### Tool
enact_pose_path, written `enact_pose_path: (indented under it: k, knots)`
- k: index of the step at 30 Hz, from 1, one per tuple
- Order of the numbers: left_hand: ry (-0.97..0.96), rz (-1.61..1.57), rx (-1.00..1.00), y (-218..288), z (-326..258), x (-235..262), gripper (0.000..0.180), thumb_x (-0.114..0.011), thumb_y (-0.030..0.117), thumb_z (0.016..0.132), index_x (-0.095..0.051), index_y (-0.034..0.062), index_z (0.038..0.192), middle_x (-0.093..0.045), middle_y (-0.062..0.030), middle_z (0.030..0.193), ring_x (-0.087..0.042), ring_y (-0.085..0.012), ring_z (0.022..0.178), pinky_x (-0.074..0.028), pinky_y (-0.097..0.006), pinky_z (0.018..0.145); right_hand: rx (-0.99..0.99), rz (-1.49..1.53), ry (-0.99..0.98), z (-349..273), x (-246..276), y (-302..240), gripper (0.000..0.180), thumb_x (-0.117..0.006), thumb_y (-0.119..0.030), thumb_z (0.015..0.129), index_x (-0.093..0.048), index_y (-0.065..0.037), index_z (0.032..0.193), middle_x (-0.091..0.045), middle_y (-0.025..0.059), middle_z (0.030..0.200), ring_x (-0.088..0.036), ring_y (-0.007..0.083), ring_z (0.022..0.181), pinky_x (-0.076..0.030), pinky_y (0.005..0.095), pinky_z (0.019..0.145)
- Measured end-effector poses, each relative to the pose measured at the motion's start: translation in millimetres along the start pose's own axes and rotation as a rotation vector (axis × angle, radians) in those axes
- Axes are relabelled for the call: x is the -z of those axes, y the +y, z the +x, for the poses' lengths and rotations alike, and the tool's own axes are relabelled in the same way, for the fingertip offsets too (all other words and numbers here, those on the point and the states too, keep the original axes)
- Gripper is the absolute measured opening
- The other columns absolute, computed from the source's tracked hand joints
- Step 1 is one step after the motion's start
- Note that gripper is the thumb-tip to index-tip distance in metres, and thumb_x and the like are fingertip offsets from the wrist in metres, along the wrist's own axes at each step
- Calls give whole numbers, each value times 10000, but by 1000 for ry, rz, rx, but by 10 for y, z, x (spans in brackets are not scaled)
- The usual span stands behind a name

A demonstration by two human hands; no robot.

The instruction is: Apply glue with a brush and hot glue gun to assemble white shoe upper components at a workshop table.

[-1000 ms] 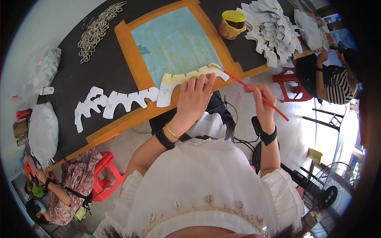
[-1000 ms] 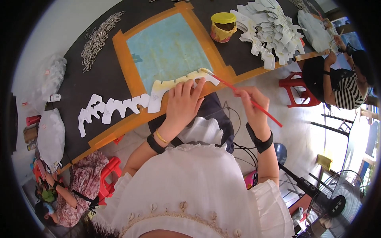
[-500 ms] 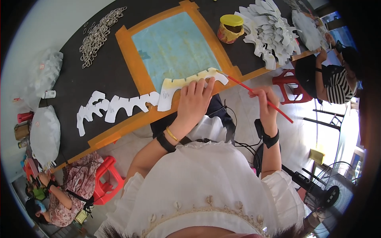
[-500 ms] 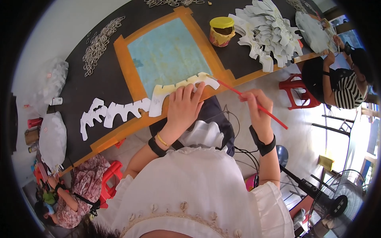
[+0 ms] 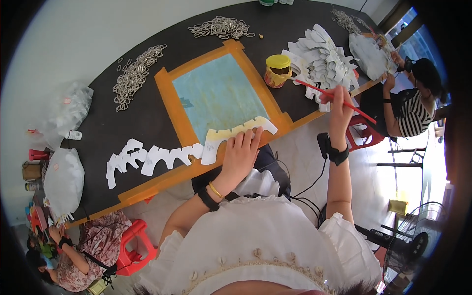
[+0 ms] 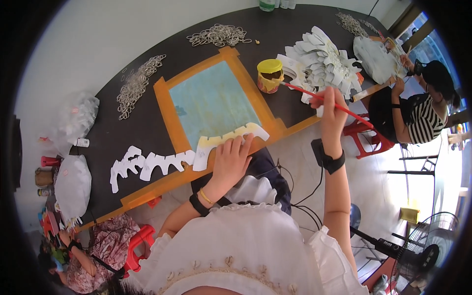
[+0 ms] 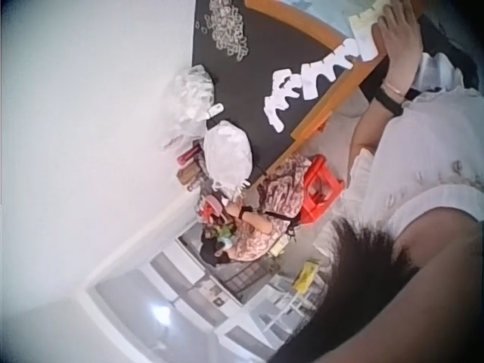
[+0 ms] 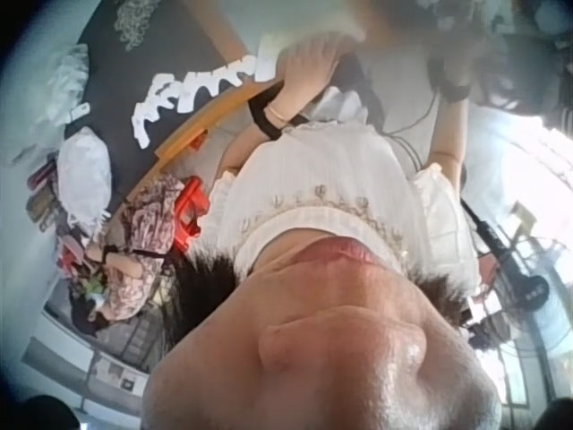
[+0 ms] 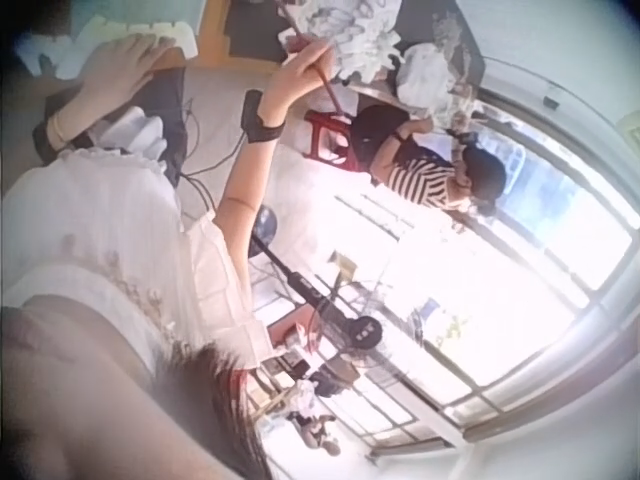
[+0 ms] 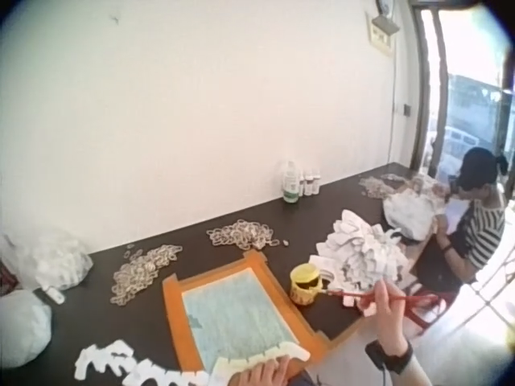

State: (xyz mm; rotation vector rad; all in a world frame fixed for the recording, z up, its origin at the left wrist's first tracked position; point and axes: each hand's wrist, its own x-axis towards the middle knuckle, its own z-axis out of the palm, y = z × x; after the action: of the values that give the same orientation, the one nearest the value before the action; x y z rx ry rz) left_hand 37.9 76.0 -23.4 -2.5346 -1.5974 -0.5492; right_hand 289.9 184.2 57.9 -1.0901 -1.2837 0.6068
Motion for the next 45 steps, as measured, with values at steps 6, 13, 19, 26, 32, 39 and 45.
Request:
enact_pose_path:
  k: [6, 13, 19, 26, 32, 39, 45]
  knots:
    - [-25, -185, 30, -7, 47, 80, 741, -748, 200, 740, -414, 75, 1390, -504, -107, 1141, -499, -274, 1048, -422, -380, 817, -40, -41, -199, 252, -389, 239, 203, -600, -172, 950, -625, 26, 987, -659, 53, 753, -594, 94, 626, -483, 219, 615]
    - [-32, -513, 272, -643, -413, 844, 272, -725, 196, 818, -621, 24, 1002, -573, -112, 955, -611, -291, 843, -485, -394, 724, -272, -318, -334, -356, 62, 483, 304, -683, -73, 859, -623, -10, 1150, -663, 52, 755, -618, 91, 692, -476, 220, 622]
    - [-79, -254, 430, -901, -478, 763, 246, -714, 254, 823, -607, 33, 823, -567, -105, 862, -602, -301, 748, -469, -394, 663, -195, -317, -507, -774, -480, 237, 308, -679, -11, 827, -615, -8, 1128, -641, 66, 812, -584, 95, 682, -468, 231, 619]
    - [-49, -242, 463, -850, -425, 673, 255, -723, 234, 800, -590, 29, 873, -608, -132, 867, -610, -341, 788, -478, -411, 705, -126, -326, -646, -670, -575, 324, 361, -712, 19, 747, -642, 13, 1101, -587, 54, 767, -510, 111, 621, -443, 248, 585]
    - [-114, -341, 556, -810, -385, 615, 308, -728, 176, 784, -567, 11, 988, -643, -189, 907, -636, -354, 834, -496, -414, 734, -160, -323, -603, -794, -580, 411, 233, -725, 10, 739, -675, 25, 966, -580, 65, 777, -520, 128, 654, -444, 267, 619]
    - [-87, -397, 490, -893, -384, 619, 275, -745, 169, 767, -618, 19, 959, -592, -140, 852, -599, -352, 898, -484, -404, 765, 564, -339, -409, -731, -496, -41, 121, -679, 59, 766, -646, 24, 878, -609, 78, 817, -570, 162, 699, -455, 259, 658]
    - [21, -491, 410, -951, -453, 552, 202, -750, 148, 772, -608, 11, 815, -612, -126, 794, -620, -288, 754, -488, -352, 670, 106, -192, -560, -781, -421, 41, 107, -658, 59, 791, -662, 17, 889, -628, 92, 830, -605, 175, 745, -474, 267, 676]
